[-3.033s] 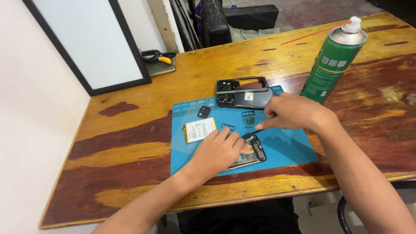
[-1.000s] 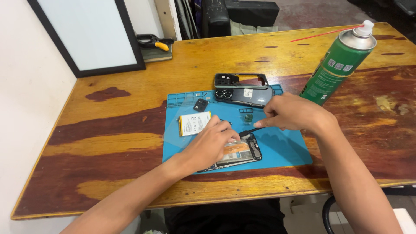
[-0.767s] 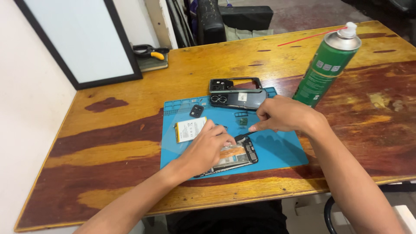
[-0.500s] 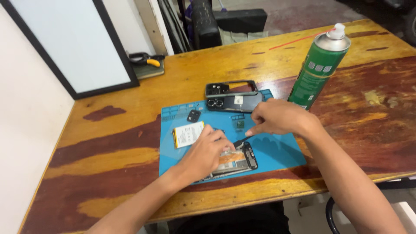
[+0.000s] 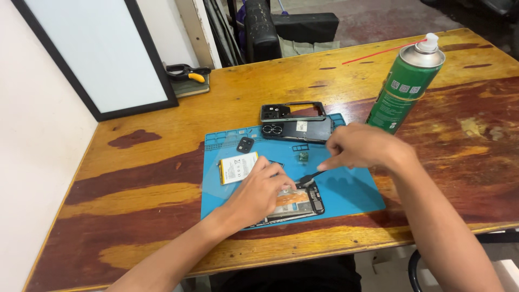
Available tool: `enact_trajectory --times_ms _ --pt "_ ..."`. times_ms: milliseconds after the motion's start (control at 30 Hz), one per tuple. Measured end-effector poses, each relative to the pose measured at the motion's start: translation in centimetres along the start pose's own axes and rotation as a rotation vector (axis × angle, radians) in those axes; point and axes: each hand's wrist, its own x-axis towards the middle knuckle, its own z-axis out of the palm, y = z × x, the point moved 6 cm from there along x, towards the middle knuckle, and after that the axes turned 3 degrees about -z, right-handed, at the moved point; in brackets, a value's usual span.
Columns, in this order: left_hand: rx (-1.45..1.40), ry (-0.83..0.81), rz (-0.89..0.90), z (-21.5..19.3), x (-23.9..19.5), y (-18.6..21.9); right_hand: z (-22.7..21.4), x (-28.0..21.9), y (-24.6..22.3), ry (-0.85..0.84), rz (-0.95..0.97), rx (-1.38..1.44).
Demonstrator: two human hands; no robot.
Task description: The person disassembles a smartphone on a blue mat, removes the battery, and uses a brush and compressed air to clean internal components. The person handles the phone frame, battery, and small parts while working at a wooden table.
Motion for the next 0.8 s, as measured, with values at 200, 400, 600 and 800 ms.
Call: enact_trajectory --times_ms 200,400,600,800 --pt "-0.008 0.01 0.022 0.0 -0.1 -0.1 0.0 -0.3 -1.0 0.047 -0.033 -0.159" --pt "0.008 0.018 0.046 -0.8 -0.3 0.2 -0.3 0.0 -0.4 0.051 -0.028 -0.007" --pt "-0.069 0.081 0.055 -4.0 0.0 0.0 1.2 0.9 -1.0 0.004 -0.075 -0.071" --pt "0.108 -0.115 0.075 -5.2 -0.6 -0.3 1.4 1.2 -1.2 -0.026 -0.091 -0.052"
